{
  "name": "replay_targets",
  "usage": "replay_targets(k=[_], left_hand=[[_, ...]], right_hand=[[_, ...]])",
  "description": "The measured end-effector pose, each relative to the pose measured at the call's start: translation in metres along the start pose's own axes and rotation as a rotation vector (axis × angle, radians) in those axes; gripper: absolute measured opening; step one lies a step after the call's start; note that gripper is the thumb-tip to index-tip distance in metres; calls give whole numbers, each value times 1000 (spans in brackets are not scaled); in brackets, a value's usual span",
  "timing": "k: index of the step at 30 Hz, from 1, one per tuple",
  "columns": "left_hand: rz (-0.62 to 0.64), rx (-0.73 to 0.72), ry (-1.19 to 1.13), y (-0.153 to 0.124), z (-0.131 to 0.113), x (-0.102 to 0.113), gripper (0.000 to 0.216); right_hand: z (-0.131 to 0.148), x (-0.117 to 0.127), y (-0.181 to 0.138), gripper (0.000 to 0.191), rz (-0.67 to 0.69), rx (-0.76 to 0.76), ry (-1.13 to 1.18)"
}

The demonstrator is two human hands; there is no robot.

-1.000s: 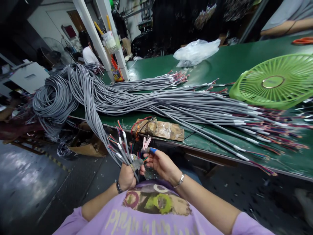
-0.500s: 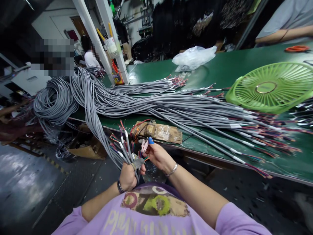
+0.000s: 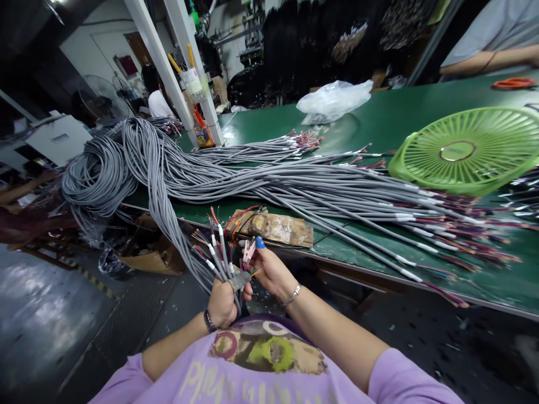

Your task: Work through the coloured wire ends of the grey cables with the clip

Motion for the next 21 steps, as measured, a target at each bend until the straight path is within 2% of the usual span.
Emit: replay_targets(k=[3,9,15,18,21], left_hand=[[-3,-1,-1,-2,0,2,25],[19,-4,20,-7,2,10,29],[63,-42,46,-10,9,19,30],[91,-58,76,-9,14,21,31],[112,-70,110,-9,17,23,32]], right_hand=[[-5,6,0,36,-59,-35,164],[-7,10,-6,37,-2,-42,118],[-17,14,-25,37,30,-199,-223],[-17,7,-32,33,31,-187,-408],[-17,-11,-38,30,148,-154,-517]])
Point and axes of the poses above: each hand's wrist, its own y-axis towards the middle knuckle, its own x-axis out of the back of the hand, z = x × y, the point moved 6 cm from there along y, towards the middle knuckle, and after that the axes turned 15 degrees about -x, right-handed, at the moved point
